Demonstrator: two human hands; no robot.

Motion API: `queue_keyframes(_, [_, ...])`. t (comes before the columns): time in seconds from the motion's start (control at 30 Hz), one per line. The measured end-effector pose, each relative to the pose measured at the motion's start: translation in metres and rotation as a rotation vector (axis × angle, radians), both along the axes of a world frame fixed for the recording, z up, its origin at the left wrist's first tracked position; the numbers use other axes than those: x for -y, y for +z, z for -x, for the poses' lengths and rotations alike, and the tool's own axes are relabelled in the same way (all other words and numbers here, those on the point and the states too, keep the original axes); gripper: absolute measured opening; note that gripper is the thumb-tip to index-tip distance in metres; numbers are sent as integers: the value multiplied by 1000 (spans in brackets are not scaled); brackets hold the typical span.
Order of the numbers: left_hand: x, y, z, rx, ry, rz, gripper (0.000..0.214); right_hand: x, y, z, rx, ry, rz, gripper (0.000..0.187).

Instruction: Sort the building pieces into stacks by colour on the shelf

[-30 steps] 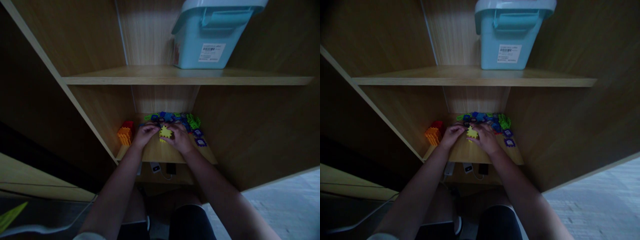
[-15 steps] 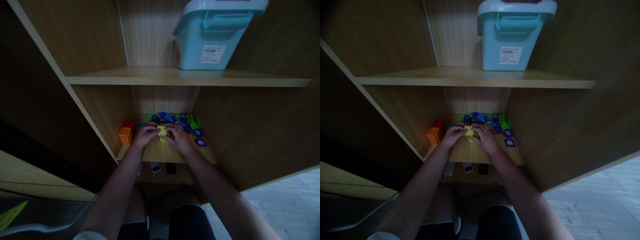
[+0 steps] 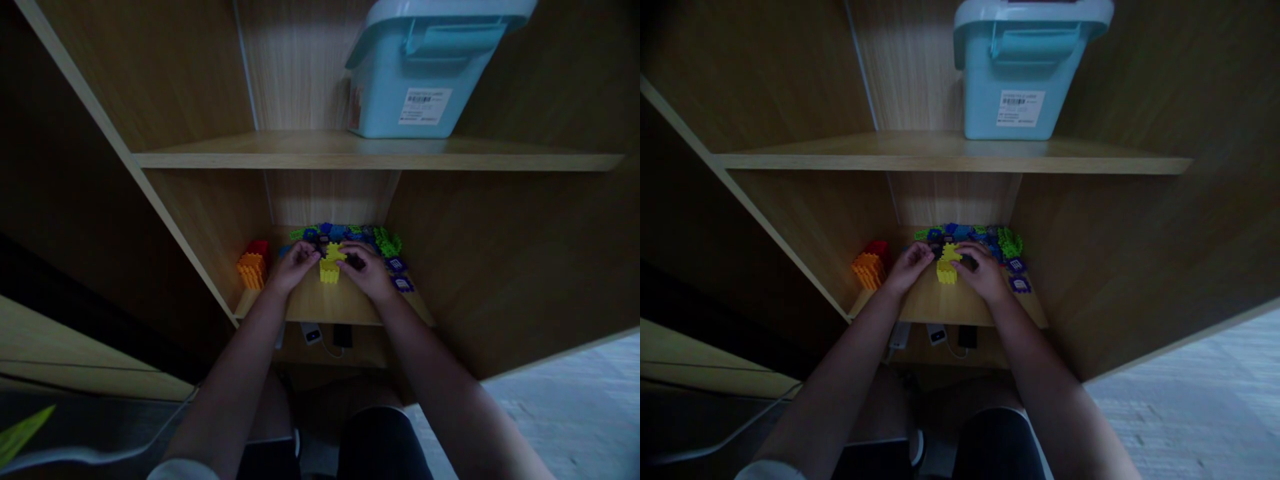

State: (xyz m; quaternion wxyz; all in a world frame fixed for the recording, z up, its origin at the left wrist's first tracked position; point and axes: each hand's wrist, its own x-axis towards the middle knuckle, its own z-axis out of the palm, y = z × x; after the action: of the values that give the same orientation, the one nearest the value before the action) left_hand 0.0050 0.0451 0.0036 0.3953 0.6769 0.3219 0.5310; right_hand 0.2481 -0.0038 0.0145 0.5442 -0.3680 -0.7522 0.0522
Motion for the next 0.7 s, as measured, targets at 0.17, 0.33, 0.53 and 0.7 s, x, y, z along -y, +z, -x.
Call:
queue_keyframes(0.17, [0, -5, 0, -65, -149, -3, 78, -2, -4, -3, -11, 95, 82, 22])
queue_keyframes(0.33, [3, -7, 0, -129, -272, 50, 80, -2, -7, 0, 10, 139, 152, 24])
queue_keyframes(0.53, [-3, -13, 1, -119, -267, 7, 75, -6, -12, 0, 15, 122, 176, 24])
queue_keyframes(0.7, [-7, -19, 0, -103, -263, -10, 74, -7, -13, 1, 28, 130, 176, 25])
